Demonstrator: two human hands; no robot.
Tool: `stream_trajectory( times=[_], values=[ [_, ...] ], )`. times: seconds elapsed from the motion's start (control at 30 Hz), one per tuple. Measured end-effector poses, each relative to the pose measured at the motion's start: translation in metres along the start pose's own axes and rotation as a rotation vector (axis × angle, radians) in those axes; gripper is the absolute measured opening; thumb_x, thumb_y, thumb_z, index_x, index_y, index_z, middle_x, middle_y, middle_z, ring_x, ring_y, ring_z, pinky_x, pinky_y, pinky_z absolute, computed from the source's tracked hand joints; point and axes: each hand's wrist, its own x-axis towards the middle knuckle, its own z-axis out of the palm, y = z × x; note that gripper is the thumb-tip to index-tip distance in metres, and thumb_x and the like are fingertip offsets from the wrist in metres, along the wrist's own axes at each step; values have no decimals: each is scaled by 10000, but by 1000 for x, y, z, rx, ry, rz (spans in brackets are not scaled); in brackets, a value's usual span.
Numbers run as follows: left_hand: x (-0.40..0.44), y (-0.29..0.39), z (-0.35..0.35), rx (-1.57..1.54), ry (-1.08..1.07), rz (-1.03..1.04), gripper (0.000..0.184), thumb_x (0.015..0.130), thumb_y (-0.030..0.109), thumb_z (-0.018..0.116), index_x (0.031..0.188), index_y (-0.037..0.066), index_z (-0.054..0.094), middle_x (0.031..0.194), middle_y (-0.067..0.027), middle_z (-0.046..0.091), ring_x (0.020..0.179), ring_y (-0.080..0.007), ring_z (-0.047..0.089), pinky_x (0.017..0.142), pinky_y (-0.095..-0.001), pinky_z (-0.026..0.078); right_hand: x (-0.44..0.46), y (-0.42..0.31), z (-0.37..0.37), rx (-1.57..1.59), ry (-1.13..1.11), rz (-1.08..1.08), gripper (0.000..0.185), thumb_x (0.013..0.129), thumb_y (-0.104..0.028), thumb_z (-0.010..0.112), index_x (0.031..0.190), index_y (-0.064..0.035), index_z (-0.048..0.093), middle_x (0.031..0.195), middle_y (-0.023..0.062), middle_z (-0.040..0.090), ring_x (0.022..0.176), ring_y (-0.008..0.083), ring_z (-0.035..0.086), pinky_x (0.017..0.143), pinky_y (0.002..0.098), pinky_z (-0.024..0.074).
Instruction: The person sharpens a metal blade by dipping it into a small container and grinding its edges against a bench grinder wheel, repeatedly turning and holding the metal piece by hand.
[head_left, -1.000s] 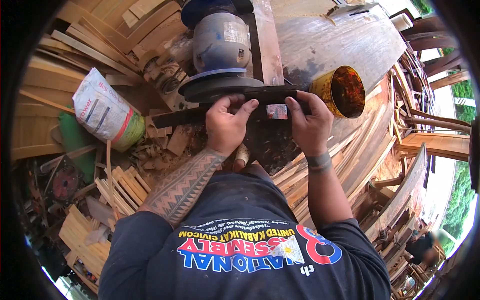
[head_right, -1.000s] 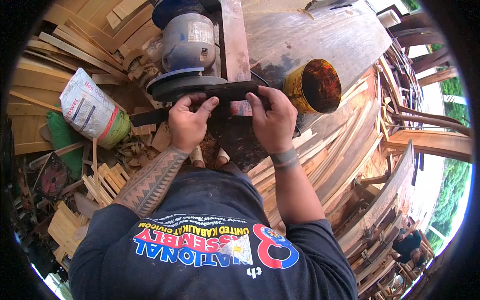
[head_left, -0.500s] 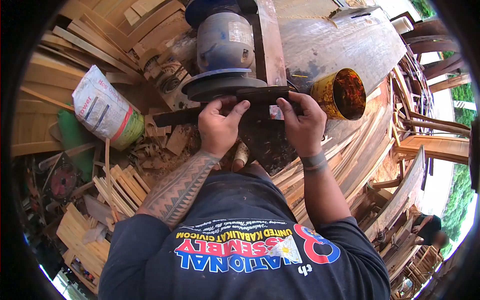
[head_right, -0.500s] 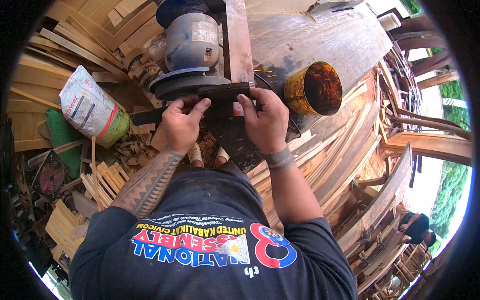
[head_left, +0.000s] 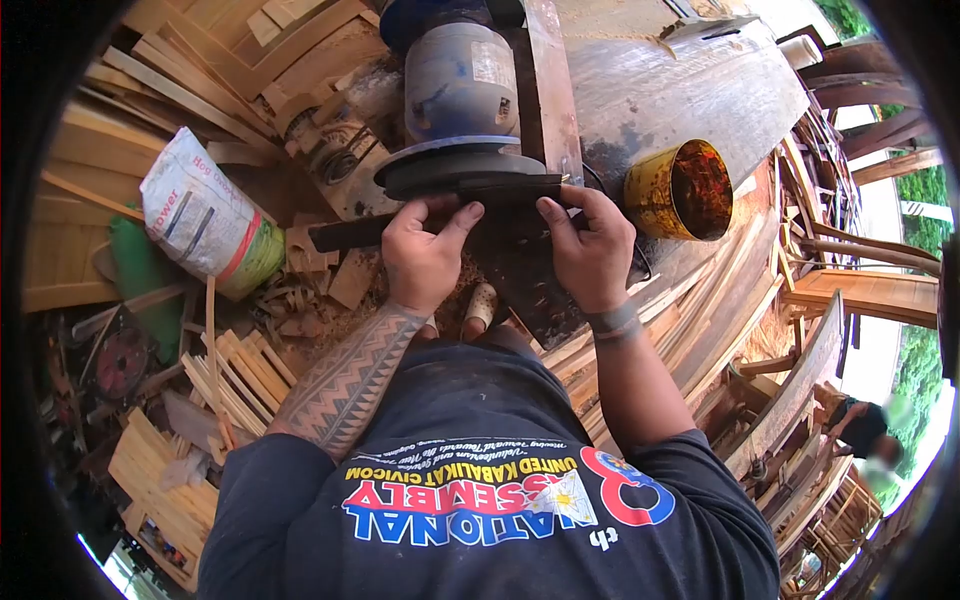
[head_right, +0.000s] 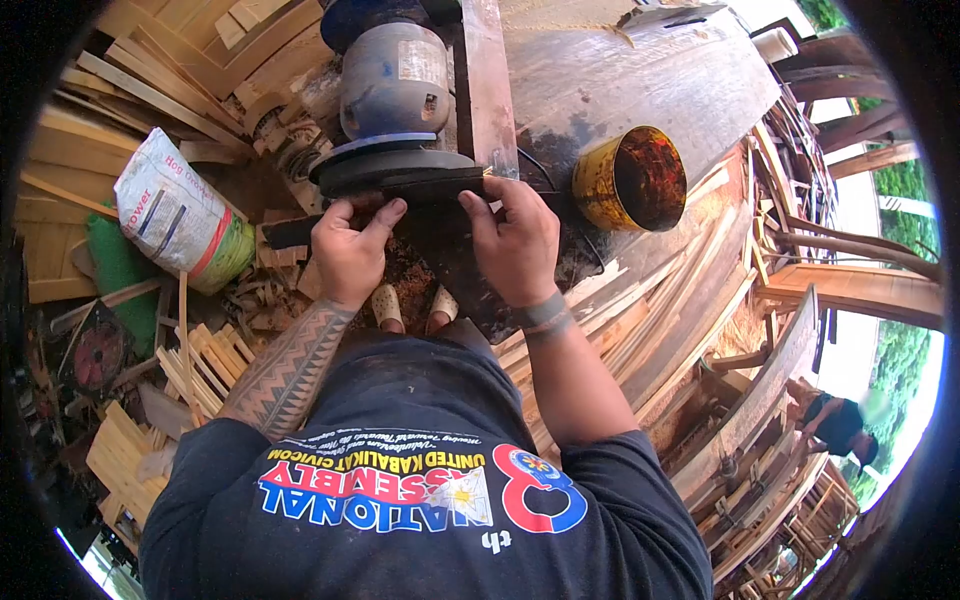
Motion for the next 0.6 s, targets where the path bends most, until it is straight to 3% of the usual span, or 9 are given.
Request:
stream_trajectory(
  times=[0.13,0.6],
  values=[
    [2,-3,-9,-23,1,-69,379,923,269,955,1061,-48,800,961,-131,825,861,-173,752,813,-335,597,-2,-1,8,-5,9,-24,238,936,-181,875,1072,-11,777,943,177,773,787,349,753,729,416,596],
    [7,13,-36,30,-23,-5,331,946,253,934,1034,-35,794,930,-103,820,840,-142,722,790,-323,582,-7,-15,26,-31,21,-63,253,941,-203,872,1052,0,769,976,194,786,869,381,774,783,435,606]
  ],
)
